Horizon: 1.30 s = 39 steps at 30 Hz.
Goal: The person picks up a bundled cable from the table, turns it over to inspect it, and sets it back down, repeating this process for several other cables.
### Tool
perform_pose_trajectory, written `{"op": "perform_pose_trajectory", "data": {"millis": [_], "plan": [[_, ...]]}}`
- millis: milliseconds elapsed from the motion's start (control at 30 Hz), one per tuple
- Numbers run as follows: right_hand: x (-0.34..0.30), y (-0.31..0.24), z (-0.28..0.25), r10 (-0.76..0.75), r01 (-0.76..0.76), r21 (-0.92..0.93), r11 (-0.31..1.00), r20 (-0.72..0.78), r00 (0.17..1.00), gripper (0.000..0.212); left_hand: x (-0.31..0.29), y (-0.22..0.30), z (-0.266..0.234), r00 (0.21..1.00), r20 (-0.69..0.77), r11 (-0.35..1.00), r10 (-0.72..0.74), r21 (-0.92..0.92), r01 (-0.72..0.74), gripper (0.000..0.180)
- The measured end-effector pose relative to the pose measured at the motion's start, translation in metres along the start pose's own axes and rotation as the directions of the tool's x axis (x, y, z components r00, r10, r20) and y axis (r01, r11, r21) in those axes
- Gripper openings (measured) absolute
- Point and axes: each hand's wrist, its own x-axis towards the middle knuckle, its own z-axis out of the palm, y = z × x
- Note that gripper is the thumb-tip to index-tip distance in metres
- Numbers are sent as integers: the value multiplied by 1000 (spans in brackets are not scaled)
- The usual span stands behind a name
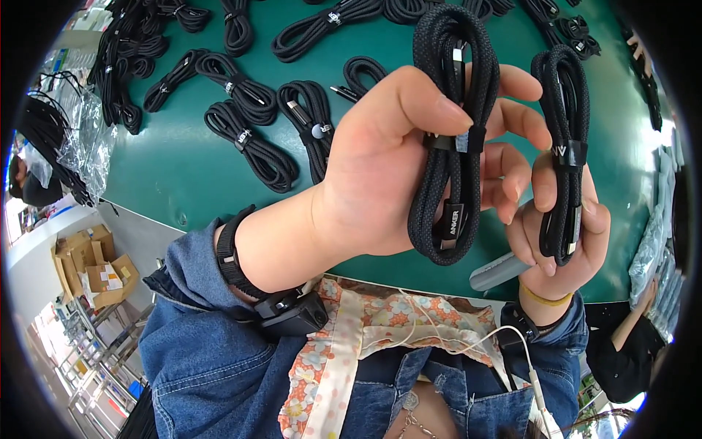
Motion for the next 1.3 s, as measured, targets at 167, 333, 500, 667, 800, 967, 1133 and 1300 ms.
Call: {"op": "perform_pose_trajectory", "data": {"millis": [167,333,500,667,800,967,1133,1300], "plan": [[1,1,1,-13,11,-62,998,-18,1000,48,-2,2,-2,1000,-6,998,9,61,-9,41],[3,14,16,-234,125,-497,858,-163,959,56,-1,-3,1,1000,4,996,29,79,-29,41],[-4,-6,18,-203,251,-966,61,234,951,70,0,-9,4,994,-67,936,89,346,-60,40],[-2,8,5,-257,476,-879,-19,464,848,77,-6,-11,4,988,-146,914,58,406,7,37],[-12,5,12,-233,366,-928,-74,373,898,81,-2,-11,4,991,-131,918,4,394,48,33],[-14,5,9,-255,417,-902,-113,432,865,73,0,-12,-2,997,-79,907,-10,420,42,26],[-14,6,8,-215,401,-912,-85,410,886,79,0,-9,-10,996,24,899,-90,433,70,40],[-5,8,18,-162,229,-971,69,215,963,79,-4,-26,6,978,-129,800,166,597,-57,61]]}}
